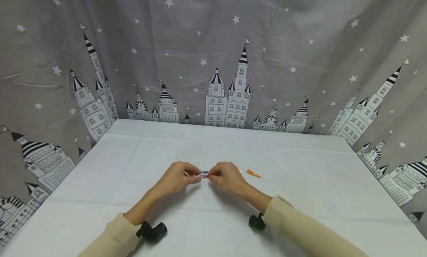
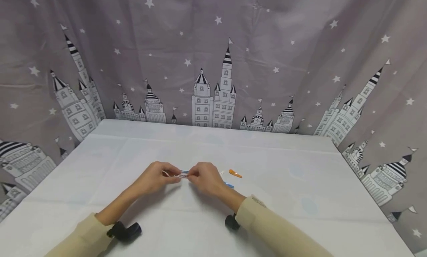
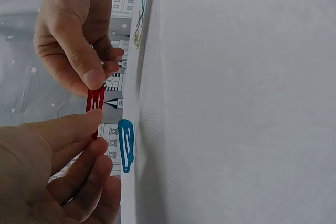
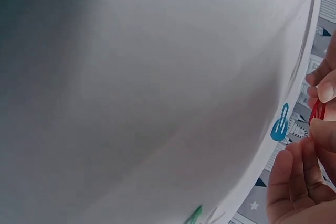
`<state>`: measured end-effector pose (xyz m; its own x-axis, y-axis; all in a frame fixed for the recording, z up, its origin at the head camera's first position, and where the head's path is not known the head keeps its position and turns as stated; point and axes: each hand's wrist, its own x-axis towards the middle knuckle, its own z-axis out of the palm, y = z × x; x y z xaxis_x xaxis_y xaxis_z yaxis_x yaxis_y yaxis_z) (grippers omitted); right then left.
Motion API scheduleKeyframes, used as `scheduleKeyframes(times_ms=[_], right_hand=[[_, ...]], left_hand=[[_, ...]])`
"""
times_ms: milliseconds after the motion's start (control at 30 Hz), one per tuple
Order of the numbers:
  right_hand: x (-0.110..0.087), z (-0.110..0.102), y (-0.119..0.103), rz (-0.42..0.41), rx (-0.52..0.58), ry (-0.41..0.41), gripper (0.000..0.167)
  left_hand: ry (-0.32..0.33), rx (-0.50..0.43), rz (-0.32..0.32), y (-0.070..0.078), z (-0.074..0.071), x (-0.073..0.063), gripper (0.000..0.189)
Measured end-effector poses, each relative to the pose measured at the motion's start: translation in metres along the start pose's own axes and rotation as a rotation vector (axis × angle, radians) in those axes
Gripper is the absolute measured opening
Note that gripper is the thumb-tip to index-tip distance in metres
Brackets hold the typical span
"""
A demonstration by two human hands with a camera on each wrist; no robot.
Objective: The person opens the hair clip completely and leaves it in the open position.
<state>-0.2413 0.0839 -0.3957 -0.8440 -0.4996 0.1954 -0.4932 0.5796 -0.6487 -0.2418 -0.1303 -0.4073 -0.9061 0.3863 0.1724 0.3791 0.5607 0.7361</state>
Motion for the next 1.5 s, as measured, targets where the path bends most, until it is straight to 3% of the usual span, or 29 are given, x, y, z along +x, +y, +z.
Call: scheduleKeyframes(times_ms=[600, 967, 1500], right_hand=[[0.014, 0.008, 0.007, -0.014, -0.111, -0.035, 0.006], [0.014, 0.01, 0.014, 0.024, -0.026, -0.038, 0.006], [0.012, 0.013, 0.013, 0.037, -0.008, -0.044, 0.006]], left_hand=[[-0.022, 0.016, -0.019, -0.01, 0.001, 0.007, 0.016], [-0.023, 0.039, -0.028, -0.013, 0.003, 0.007, 0.014], [-0.027, 0.051, -0.027, -0.016, 0.005, 0.006, 0.014]])
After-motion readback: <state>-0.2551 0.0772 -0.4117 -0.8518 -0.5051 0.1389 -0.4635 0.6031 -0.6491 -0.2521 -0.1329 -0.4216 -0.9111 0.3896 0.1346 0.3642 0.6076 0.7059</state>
